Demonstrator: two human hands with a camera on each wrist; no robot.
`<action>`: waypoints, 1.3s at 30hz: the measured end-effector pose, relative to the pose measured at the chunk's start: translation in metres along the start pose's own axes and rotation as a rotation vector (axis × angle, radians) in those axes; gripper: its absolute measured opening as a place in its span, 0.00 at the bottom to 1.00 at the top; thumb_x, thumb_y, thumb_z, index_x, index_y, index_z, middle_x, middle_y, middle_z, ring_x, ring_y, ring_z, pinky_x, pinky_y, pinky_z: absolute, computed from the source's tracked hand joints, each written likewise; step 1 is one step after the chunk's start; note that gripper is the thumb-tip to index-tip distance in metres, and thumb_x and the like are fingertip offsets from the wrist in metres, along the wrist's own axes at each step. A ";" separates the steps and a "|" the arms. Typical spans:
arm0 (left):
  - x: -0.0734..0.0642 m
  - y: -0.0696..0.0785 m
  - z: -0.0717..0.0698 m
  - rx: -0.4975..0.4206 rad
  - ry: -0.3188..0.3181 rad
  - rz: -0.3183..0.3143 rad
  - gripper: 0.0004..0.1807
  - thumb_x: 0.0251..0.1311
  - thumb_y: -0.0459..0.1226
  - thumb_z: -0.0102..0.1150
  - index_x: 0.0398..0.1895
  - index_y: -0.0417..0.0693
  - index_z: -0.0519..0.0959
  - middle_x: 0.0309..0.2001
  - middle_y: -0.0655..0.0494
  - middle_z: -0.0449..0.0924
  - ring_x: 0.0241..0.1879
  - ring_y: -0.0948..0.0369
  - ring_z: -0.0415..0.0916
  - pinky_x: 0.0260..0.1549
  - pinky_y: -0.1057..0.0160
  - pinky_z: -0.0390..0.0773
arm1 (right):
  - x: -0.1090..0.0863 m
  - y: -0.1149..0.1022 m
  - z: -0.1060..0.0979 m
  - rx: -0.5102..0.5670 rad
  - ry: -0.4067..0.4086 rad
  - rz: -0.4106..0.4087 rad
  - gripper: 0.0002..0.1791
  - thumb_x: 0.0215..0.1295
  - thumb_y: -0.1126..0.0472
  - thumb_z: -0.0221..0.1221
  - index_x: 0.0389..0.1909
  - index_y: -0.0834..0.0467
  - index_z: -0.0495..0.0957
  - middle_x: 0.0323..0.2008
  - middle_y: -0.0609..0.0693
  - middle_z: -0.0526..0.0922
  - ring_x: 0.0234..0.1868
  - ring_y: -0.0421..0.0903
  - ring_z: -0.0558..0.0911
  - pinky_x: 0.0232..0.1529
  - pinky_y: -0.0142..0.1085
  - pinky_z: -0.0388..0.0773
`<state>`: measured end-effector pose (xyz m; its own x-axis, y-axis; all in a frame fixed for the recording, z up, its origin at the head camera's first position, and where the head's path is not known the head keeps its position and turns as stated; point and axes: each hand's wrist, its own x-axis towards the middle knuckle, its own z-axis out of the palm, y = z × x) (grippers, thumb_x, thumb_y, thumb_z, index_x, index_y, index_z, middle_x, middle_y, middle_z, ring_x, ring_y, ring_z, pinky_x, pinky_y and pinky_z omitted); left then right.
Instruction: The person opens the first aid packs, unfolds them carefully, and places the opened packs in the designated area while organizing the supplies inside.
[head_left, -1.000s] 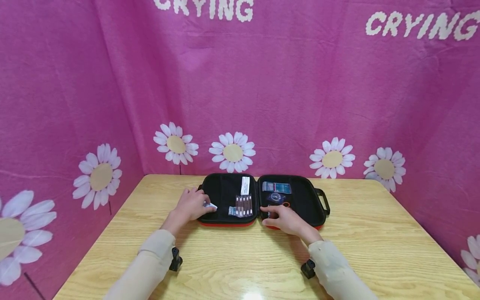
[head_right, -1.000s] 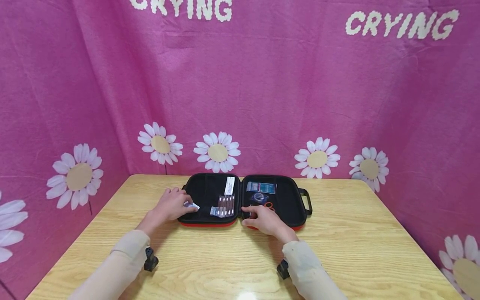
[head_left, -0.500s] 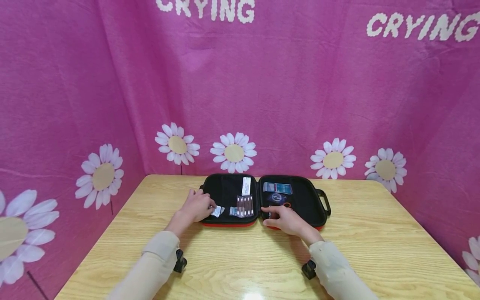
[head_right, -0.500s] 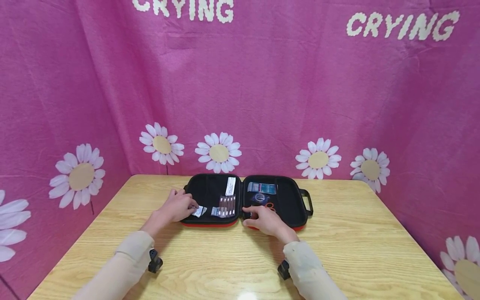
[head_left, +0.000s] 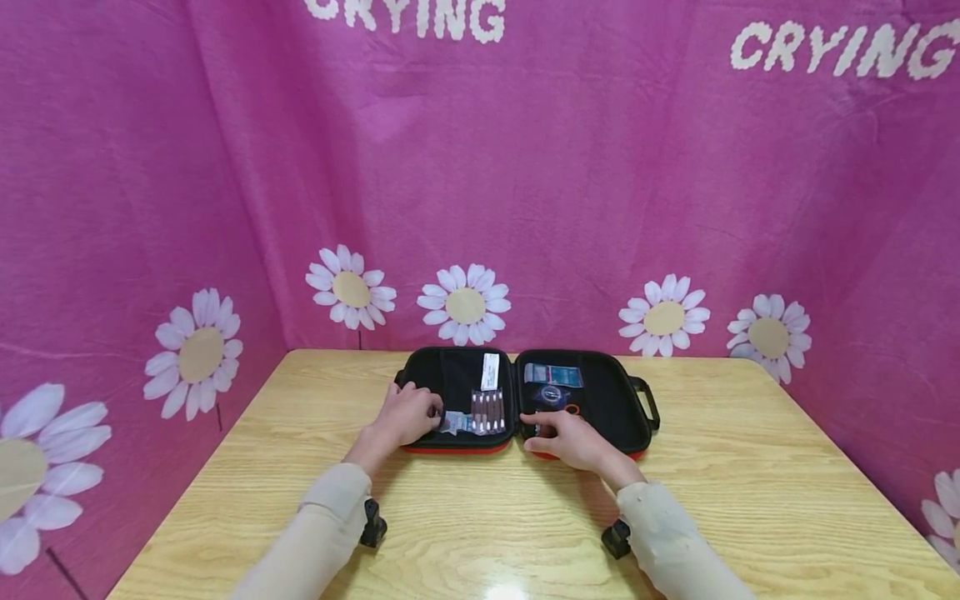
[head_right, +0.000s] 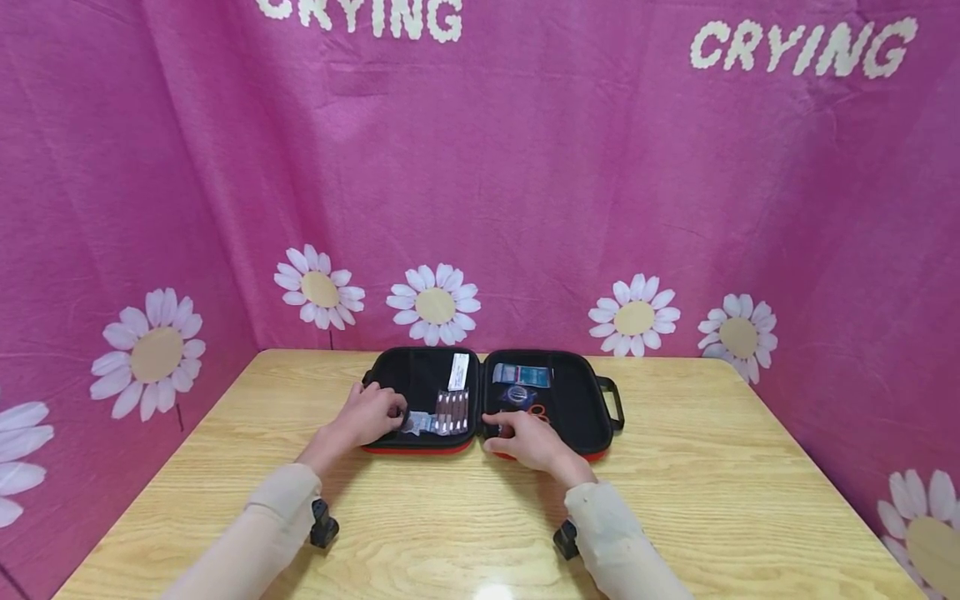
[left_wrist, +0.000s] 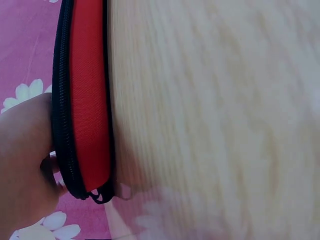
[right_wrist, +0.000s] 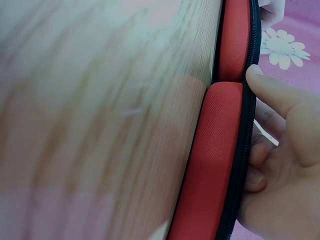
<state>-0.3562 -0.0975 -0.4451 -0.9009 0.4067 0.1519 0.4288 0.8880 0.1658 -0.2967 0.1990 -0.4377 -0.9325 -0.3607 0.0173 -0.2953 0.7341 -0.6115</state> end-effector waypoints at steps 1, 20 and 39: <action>0.000 0.000 0.000 -0.009 0.002 0.001 0.07 0.60 0.43 0.67 0.40 0.55 0.87 0.31 0.60 0.80 0.37 0.57 0.67 0.45 0.51 0.63 | 0.000 0.000 0.000 -0.001 0.000 -0.001 0.28 0.66 0.54 0.63 0.67 0.51 0.74 0.25 0.44 0.73 0.25 0.39 0.67 0.29 0.32 0.63; -0.002 -0.007 -0.004 -0.026 -0.046 0.013 0.11 0.63 0.45 0.64 0.45 0.55 0.87 0.35 0.59 0.78 0.39 0.59 0.66 0.43 0.57 0.63 | -0.001 -0.001 -0.002 -0.011 0.000 -0.017 0.28 0.66 0.53 0.63 0.67 0.52 0.74 0.26 0.44 0.74 0.25 0.39 0.68 0.29 0.32 0.64; -0.001 -0.012 -0.009 -0.028 -0.021 0.053 0.10 0.62 0.39 0.63 0.45 0.53 0.88 0.39 0.57 0.80 0.40 0.57 0.67 0.41 0.58 0.65 | -0.001 0.000 -0.002 -0.020 0.008 -0.023 0.28 0.66 0.54 0.64 0.66 0.53 0.75 0.26 0.43 0.74 0.25 0.38 0.68 0.30 0.32 0.64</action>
<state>-0.3597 -0.1105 -0.4384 -0.8780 0.4574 0.1408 0.4772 0.8591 0.1851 -0.2966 0.2001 -0.4361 -0.9270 -0.3732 0.0374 -0.3208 0.7372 -0.5947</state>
